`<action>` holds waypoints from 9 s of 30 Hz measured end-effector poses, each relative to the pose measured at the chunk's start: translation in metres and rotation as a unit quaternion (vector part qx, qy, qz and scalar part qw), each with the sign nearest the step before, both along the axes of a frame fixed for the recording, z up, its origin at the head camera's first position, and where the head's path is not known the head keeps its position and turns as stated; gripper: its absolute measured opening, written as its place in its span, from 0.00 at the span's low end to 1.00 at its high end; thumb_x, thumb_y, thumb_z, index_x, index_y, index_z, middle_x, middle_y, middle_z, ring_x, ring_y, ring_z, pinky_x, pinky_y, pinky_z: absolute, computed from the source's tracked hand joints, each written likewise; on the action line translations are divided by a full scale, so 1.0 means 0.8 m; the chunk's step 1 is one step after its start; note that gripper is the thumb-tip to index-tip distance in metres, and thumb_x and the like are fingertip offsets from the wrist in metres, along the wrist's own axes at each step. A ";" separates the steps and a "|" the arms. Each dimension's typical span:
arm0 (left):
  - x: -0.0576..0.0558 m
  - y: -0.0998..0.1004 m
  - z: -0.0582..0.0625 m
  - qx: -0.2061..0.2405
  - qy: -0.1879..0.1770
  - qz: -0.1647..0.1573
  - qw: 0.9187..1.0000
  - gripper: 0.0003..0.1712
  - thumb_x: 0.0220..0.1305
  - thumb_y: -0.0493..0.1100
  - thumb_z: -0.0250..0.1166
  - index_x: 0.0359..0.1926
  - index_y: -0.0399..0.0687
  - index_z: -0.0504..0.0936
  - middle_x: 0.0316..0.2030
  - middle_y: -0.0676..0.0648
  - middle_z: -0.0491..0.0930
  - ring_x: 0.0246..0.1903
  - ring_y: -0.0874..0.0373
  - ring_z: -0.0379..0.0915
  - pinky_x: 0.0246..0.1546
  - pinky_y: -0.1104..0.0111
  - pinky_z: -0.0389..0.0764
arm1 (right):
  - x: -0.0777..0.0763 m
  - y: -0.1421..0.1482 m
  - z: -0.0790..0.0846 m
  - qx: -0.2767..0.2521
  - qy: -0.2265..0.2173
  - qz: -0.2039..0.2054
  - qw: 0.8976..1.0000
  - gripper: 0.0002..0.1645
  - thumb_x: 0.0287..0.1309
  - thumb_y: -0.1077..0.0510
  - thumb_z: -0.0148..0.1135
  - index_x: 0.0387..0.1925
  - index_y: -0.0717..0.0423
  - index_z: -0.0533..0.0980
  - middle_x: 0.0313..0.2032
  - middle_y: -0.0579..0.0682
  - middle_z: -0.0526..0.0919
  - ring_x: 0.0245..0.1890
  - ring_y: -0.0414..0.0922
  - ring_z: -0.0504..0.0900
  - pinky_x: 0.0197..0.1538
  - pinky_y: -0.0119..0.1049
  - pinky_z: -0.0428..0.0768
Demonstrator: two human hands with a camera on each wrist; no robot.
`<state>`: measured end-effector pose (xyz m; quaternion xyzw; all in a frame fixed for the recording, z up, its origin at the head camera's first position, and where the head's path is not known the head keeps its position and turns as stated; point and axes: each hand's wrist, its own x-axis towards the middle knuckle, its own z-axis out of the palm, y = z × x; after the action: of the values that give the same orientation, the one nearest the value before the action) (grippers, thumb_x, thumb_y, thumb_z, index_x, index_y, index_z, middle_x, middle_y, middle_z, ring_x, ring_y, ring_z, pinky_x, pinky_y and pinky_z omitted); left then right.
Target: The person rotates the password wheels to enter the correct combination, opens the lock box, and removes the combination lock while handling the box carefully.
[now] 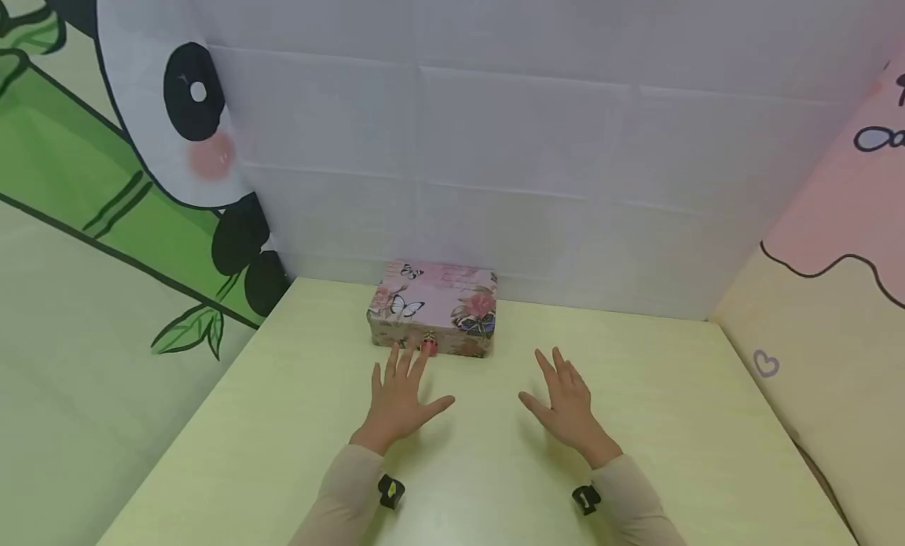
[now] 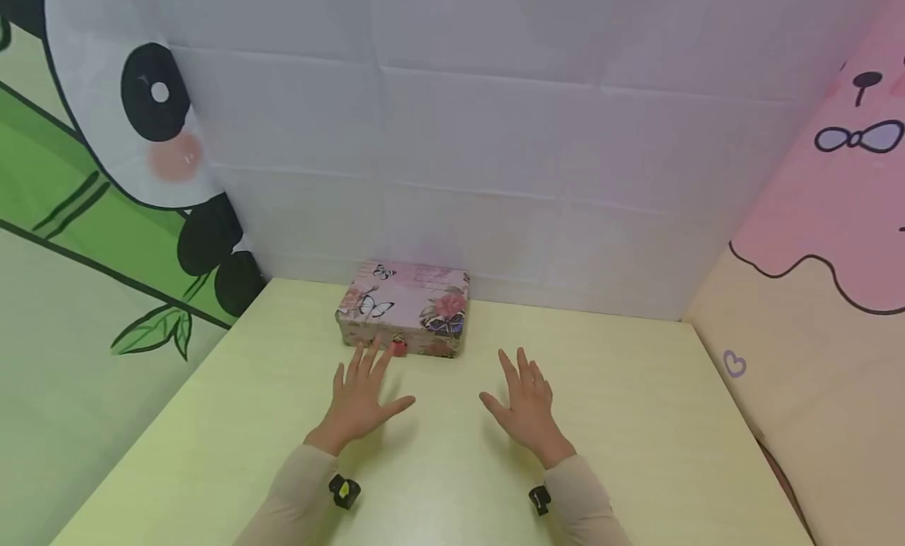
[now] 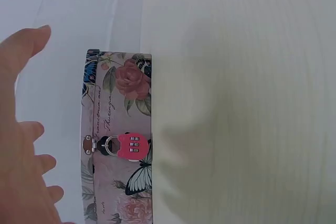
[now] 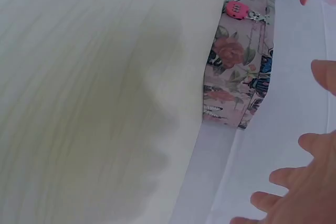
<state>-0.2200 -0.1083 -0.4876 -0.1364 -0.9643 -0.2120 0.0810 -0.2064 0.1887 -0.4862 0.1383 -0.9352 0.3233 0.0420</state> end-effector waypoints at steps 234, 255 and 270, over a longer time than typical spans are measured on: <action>-0.126 -0.032 -0.075 0.507 -0.231 0.047 0.829 0.17 0.72 0.36 0.56 0.49 0.20 0.77 0.28 0.46 0.83 0.28 0.61 0.80 0.35 0.70 0.85 | -0.127 -0.202 -0.076 -0.499 -0.203 -0.013 0.842 0.12 0.66 0.72 0.56 0.49 0.77 0.73 0.29 0.49 0.83 0.29 0.39 0.81 0.36 0.30 0.83; -0.129 -0.039 -0.087 0.495 -0.214 -0.030 0.842 0.17 0.69 0.42 0.63 0.41 0.25 0.82 0.30 0.43 0.84 0.30 0.60 0.81 0.36 0.69 0.85 | -0.124 -0.204 -0.076 -0.498 -0.209 -0.025 0.841 0.11 0.66 0.72 0.56 0.48 0.76 0.74 0.30 0.52 0.83 0.30 0.40 0.81 0.37 0.31 0.84; -0.127 -0.030 -0.074 0.469 -0.239 0.023 0.850 0.14 0.72 0.36 0.60 0.45 0.23 0.80 0.30 0.48 0.82 0.31 0.62 0.79 0.38 0.71 0.84 | -0.126 -0.203 -0.074 -0.500 -0.201 -0.019 0.842 0.12 0.68 0.72 0.55 0.49 0.78 0.73 0.34 0.60 0.84 0.30 0.42 0.81 0.38 0.34 0.85</action>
<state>-0.3217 -0.1326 -0.5471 -0.0055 -0.7429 -0.6629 -0.0925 -0.3071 0.0260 -0.5454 0.0125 -0.6373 0.7666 -0.0775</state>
